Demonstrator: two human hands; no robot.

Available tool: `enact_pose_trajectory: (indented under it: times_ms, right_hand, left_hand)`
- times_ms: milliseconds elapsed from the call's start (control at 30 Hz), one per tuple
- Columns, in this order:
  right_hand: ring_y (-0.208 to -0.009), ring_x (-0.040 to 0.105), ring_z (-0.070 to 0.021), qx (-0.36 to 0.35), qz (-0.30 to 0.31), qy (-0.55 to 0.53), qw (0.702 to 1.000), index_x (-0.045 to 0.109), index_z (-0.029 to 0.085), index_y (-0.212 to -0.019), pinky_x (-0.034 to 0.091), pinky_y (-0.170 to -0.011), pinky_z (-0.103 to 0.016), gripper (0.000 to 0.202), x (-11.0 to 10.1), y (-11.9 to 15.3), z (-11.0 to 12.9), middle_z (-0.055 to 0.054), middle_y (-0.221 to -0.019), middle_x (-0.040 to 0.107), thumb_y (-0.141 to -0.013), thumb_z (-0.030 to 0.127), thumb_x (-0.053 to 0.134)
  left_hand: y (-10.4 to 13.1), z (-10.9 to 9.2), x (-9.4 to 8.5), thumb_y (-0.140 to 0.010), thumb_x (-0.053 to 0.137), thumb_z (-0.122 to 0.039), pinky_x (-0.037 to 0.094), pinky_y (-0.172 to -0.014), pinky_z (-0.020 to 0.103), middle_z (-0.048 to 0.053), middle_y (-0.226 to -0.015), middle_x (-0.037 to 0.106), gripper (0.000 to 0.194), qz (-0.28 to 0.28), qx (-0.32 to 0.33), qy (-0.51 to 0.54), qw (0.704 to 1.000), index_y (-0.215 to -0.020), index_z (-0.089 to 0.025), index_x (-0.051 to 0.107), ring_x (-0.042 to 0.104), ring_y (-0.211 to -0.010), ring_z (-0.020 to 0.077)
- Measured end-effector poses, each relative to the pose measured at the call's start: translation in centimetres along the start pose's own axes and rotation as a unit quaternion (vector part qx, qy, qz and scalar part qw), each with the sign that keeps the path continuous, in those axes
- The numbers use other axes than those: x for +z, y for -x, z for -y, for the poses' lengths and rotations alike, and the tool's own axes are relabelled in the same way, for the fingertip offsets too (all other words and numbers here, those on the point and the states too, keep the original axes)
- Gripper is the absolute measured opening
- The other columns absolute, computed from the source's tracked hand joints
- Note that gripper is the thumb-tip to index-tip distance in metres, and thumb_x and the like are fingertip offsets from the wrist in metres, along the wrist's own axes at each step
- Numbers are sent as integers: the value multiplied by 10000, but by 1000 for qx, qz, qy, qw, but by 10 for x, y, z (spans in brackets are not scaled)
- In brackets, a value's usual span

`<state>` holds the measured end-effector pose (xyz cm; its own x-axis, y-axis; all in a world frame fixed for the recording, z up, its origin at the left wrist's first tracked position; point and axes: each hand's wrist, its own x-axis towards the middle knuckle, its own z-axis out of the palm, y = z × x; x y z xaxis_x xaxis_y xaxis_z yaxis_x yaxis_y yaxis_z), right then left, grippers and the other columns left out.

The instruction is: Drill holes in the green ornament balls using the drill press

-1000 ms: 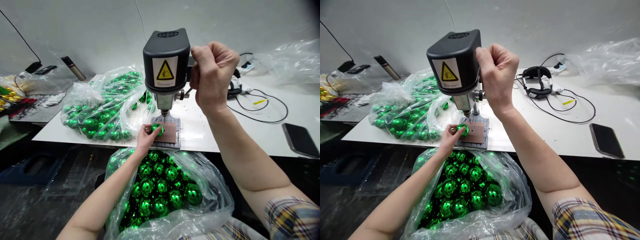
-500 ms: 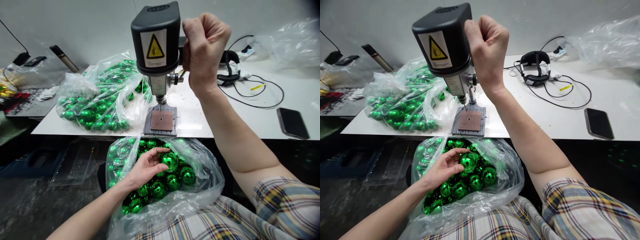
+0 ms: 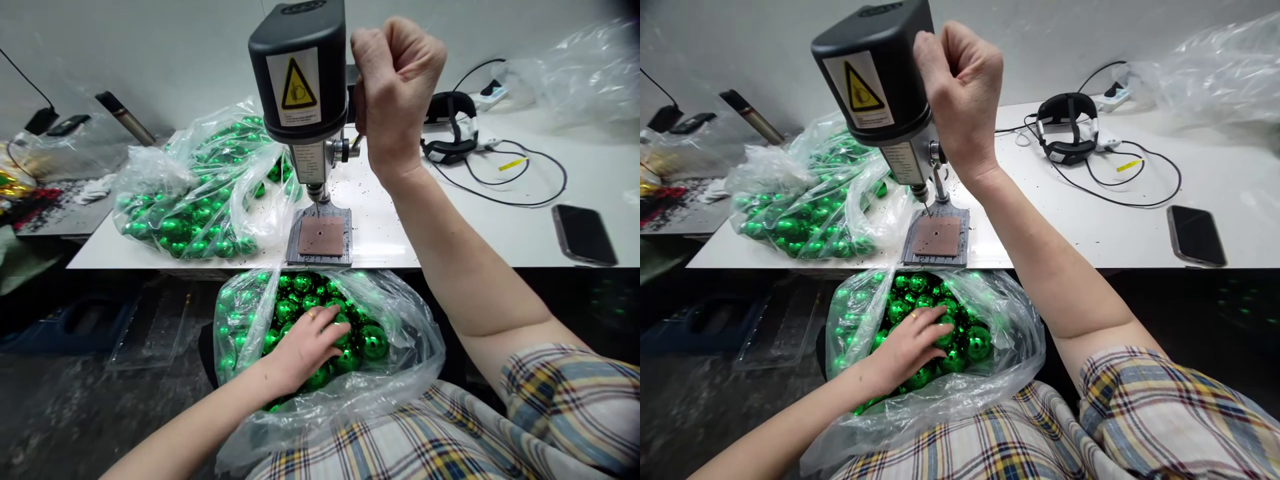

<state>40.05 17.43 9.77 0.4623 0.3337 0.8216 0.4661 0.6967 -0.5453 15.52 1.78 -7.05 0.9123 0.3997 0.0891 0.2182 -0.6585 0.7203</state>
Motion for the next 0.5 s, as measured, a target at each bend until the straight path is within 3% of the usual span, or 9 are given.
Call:
enact_pose_trajectory:
  times_ms: [67, 133, 200, 267, 333, 400, 500]
  right_hand:
    - [-552, 159, -87, -10, -9, -18, 1000, 161, 254, -587, 165, -519, -293, 557, 0, 0, 0, 58, -589, 162, -883, -52, 521]
    - [-550, 158, -89, -21, -15, -47, 999, 181, 258, -582, 156, -521, -299, 546, 0, 1, -1, 58, -583, 169, -870, -55, 523]
    - [-518, 170, -92, -24, -14, -70, 997, 192, 261, -581, 154, -509, -305, 530, -1, 3, -1, 59, -570, 173, -872, -29, 527]
    - [-474, 221, -98, -14, 3, -74, 997, 215, 259, -578, 173, -480, -306, 505, -3, 5, 0, 57, -550, 208, -899, 62, 551]
    - [-453, 287, -101, 11, 22, -54, 998, 247, 252, -567, 209, -446, -298, 491, -6, 6, 3, 54, -529, 266, -922, 150, 571]
    - [-453, 304, -91, 37, 35, -14, 999, 256, 238, -548, 246, -429, -281, 511, -8, 8, 7, 53, -509, 292, -925, 174, 595]
    - [-456, 279, -77, 62, 42, 17, 997, 254, 222, -532, 277, -432, -263, 541, -10, 10, 13, 55, -485, 288, -918, 180, 629]
  left_hand:
    - [2, -1, 15, -953, 553, -206, 472, -1043, 565, 223, -1475, 478, 374, 41, 66, -111, 991, -1325, -176, 536, 496, -1335, 368]
    - [2, -5, 23, -953, 557, -257, 485, -1028, 583, 253, -1518, 413, 424, 71, 80, -154, 982, -1360, -146, 509, 455, -1364, 411]
    - [-1, -12, 18, -954, 559, -311, 489, -1030, 577, 239, -1542, 387, 437, 93, 71, -148, 982, -1359, -156, 514, 437, -1380, 409]
    - [-6, -17, 2, -970, 531, -312, 476, -1062, 535, 194, -1526, 434, 386, 86, 62, -106, 989, -1335, -187, 544, 440, -1391, 356]
    - [-15, -15, -23, -975, 525, -295, 467, -1078, 473, 150, -1416, 562, 335, 30, 41, -50, 997, -1294, -208, 581, 508, -1335, 290]
    - [-30, -1, -54, -968, 535, -278, 488, -1031, 420, 117, -1236, 675, 280, -70, -11, -7, 997, -1227, -211, 618, 611, -1185, 248]
    - [-68, 48, -104, -957, 502, -215, 506, -940, 381, 107, -1066, 717, 212, -195, -96, 8, 976, -1103, -187, 653, 666, -1007, 235]
